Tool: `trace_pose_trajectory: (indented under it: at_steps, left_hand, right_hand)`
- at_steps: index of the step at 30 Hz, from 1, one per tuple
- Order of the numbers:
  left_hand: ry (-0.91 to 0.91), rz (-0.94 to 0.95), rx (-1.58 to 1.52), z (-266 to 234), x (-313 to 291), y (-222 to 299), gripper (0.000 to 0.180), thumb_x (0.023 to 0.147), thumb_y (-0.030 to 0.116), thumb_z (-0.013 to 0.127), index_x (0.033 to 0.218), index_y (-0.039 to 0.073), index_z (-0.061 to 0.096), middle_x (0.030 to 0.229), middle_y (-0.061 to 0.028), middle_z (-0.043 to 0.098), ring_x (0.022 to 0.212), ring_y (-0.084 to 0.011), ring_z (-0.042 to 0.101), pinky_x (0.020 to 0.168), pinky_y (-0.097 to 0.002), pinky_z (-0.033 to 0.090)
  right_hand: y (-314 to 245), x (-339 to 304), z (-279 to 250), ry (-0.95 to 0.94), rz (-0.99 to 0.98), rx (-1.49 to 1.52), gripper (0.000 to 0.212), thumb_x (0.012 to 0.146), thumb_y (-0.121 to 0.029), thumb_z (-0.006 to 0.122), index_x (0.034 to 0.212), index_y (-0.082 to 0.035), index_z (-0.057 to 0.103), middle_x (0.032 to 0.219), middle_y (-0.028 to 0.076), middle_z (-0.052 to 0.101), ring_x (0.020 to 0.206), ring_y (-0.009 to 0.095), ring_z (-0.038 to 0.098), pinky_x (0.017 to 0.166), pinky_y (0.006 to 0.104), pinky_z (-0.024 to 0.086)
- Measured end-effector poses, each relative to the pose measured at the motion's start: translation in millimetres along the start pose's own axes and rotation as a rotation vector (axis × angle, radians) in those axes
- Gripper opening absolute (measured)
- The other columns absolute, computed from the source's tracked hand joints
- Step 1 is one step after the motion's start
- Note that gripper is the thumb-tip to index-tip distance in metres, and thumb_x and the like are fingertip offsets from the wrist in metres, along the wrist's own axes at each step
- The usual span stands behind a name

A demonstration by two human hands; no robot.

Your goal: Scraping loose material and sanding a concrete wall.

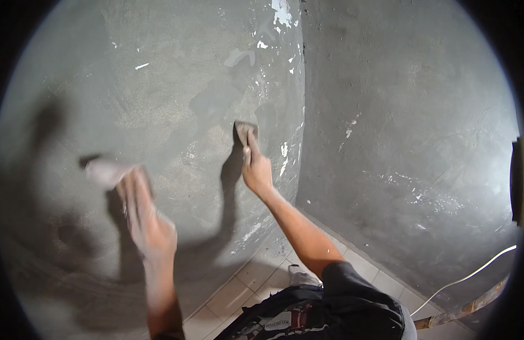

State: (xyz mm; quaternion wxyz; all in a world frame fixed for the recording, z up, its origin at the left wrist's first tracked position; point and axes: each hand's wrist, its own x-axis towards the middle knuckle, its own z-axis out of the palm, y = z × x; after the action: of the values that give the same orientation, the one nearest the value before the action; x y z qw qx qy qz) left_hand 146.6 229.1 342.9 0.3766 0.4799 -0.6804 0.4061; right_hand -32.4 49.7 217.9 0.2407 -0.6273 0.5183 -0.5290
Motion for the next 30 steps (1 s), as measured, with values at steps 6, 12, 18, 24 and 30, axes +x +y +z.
trace_pose_trajectory:
  at_steps: [6,12,18,24,30]
  left_hand:
    - [-0.430,0.387,0.268,58,61,-19,0.057,0.086,0.006,0.056,0.142,0.008,0.046,0.150,-0.0055,0.042,0.143,-0.0243,0.033,0.119,-0.0428,0.025]
    - [-0.535,0.469,0.399,90,84,-26,0.060,0.086,0.012,0.058,0.144,0.012,0.044,0.154,0.0002,0.036,0.146,-0.0183,0.025,0.121,-0.0389,0.021]
    - [-0.396,0.477,0.447,158,137,14,0.052,0.091,0.023,0.054,0.142,0.013,0.048,0.154,0.0004,0.037,0.145,-0.0176,0.026,0.121,-0.0377,0.019]
    - [-0.134,0.566,0.494,230,264,58,0.049,0.088,0.016,0.056,0.137,0.010,0.052,0.147,-0.0006,0.046,0.140,-0.0185,0.035,0.118,-0.0370,0.024]
    - [-0.175,0.566,0.538,251,271,73,0.047,0.088,0.017,0.055,0.134,0.010,0.054,0.147,-0.0007,0.046,0.140,-0.0188,0.035,0.117,-0.0365,0.025]
  right_hand:
    - [-25,189,-90,0.410,-0.158,-0.115,0.042,0.100,-0.027,0.043,0.139,-0.011,0.047,0.106,0.030,0.064,0.095,0.049,0.062,0.080,0.0539,0.051]
    - [21,150,-70,0.305,-0.237,0.030,0.044,0.099,-0.023,0.046,0.142,-0.013,0.044,0.116,0.028,0.060,0.093,0.050,0.061,0.077,0.0545,0.051]
    - [46,70,-38,0.147,-0.212,0.103,0.051,0.099,-0.018,0.045,0.149,-0.017,0.034,0.115,0.030,0.059,0.092,0.051,0.060,0.077,0.0555,0.052]
    - [9,264,-131,0.475,-0.330,-0.110,0.044,0.099,-0.026,0.044,0.141,-0.012,0.043,0.087,0.031,0.064,0.079,0.049,0.063,0.067,0.0567,0.050]
    - [50,134,-69,0.227,-0.258,0.095,0.053,0.099,-0.021,0.046,0.150,-0.019,0.032,0.088,0.033,0.062,0.068,0.051,0.062,0.060,0.0566,0.051]
